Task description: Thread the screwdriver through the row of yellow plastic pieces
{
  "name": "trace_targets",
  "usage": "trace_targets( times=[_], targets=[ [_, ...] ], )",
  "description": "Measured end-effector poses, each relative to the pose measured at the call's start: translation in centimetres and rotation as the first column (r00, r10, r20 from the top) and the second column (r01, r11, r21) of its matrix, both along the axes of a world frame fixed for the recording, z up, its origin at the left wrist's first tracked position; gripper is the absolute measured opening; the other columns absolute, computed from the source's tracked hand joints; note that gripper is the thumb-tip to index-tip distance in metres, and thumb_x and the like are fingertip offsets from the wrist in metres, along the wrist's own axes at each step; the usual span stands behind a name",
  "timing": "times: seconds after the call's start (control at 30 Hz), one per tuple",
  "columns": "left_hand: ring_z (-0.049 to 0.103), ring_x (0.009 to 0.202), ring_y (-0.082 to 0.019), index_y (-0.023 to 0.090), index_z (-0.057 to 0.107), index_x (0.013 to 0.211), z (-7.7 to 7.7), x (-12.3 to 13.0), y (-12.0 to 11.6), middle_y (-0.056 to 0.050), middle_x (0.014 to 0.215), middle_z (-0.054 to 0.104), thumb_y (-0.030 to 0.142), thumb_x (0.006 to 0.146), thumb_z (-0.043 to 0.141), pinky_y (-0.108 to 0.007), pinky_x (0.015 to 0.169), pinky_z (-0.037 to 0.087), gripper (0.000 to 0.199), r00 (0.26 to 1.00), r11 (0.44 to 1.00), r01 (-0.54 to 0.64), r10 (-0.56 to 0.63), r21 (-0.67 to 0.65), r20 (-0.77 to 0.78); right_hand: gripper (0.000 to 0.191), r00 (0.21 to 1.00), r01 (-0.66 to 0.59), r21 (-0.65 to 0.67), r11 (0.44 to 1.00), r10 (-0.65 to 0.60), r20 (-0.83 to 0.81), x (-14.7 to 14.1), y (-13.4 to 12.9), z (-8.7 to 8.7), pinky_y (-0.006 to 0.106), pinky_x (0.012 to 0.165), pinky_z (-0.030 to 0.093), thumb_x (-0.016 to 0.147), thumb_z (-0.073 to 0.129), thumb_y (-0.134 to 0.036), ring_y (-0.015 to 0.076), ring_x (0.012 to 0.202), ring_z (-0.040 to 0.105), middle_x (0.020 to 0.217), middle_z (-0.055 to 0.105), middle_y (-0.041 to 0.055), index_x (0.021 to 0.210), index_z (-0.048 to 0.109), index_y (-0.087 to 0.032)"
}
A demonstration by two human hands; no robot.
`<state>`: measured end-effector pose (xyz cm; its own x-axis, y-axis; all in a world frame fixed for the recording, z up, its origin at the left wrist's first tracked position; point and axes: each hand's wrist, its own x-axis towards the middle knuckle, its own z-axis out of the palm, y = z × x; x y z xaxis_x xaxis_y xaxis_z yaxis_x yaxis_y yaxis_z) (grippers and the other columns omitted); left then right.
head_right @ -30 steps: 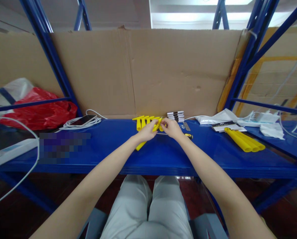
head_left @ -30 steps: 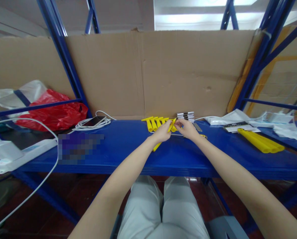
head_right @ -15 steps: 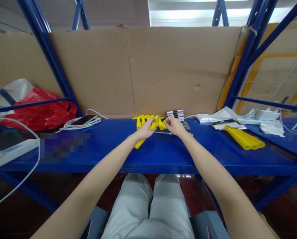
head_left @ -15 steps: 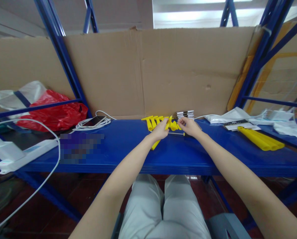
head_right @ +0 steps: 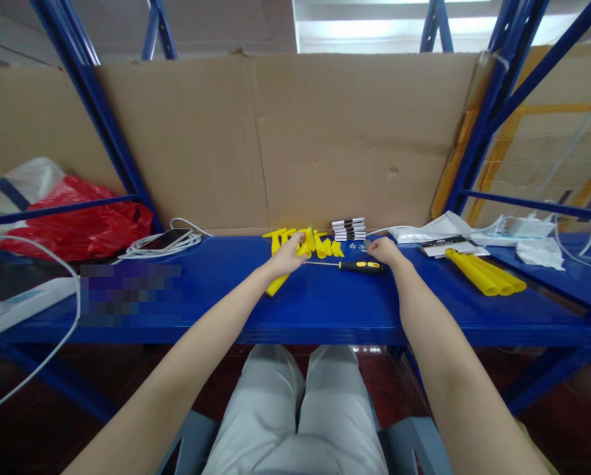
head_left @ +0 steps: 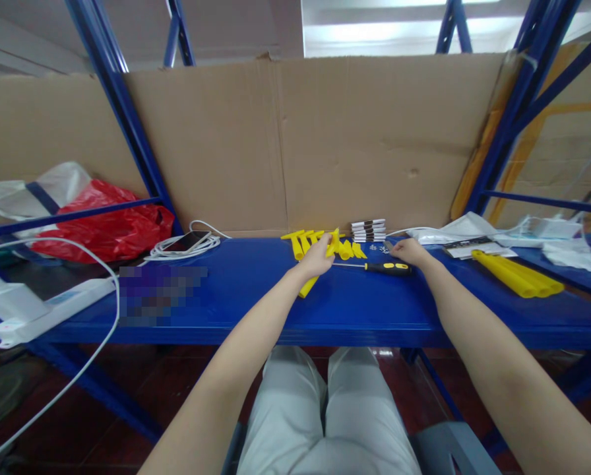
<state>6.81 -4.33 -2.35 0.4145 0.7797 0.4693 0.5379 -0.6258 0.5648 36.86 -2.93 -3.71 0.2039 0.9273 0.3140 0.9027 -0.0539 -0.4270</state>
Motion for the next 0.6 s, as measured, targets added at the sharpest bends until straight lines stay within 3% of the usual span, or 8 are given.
trace_targets(
  times=[0.23,0.37,0.5,0.6],
  targets=[
    [0.059,0.128,-0.026,0.017,0.052,0.122,-0.2,-0.1,0.5,-0.015,0.130,0.065,0.006,0.079,0.060,-0.048,0.115,0.039,0.045,1.000,0.999,0.023,-0.023,-0.022,0.009,0.021,0.999,-0.015,-0.014,1.000,0.016,0.042,-0.3,0.6,-0.2,0.028,0.074,0.053,0.071,0.068,-0.016,0.0219,0.074,0.069,0.064,0.070,0.0050,0.051,0.063,-0.021],
    [0.060,0.128,-0.028,0.018,0.051,0.126,-0.5,-0.2,1.1,-0.016,0.135,0.063,0.006,0.077,0.063,-0.051,0.111,0.044,0.052,0.995,0.997,0.044,-0.039,-0.059,0.090,0.023,0.996,-0.018,-0.003,1.000,0.018,0.082,-0.6,1.0,-0.2,0.028,0.073,0.053,0.070,0.069,-0.014,0.0229,0.076,0.070,0.065,0.071,0.0057,0.050,0.061,-0.022],
    [0.071,0.103,-0.024,0.020,0.050,0.126,-0.2,0.3,0.9,-0.015,0.133,0.063,0.007,0.075,0.068,-0.043,0.090,0.059,0.056,0.966,0.973,0.098,-0.043,-0.207,0.256,0.015,0.997,0.021,0.074,0.997,-0.026,0.070,-0.7,0.8,0.0,0.029,0.075,0.053,0.075,0.067,-0.017,0.0233,0.079,0.071,0.072,0.074,0.0072,0.061,0.069,-0.021],
    [0.073,0.079,-0.017,0.020,0.048,0.124,0.6,1.3,0.3,-0.011,0.123,0.067,0.006,0.076,0.067,-0.032,0.071,0.060,0.054,0.932,0.932,0.167,-0.043,-0.323,0.360,0.018,0.997,0.047,0.140,0.989,-0.055,0.052,-0.5,0.4,0.3,0.031,0.079,0.053,0.082,0.059,-0.019,0.0243,0.084,0.071,0.079,0.076,0.0091,0.076,0.075,-0.019]
  ],
)
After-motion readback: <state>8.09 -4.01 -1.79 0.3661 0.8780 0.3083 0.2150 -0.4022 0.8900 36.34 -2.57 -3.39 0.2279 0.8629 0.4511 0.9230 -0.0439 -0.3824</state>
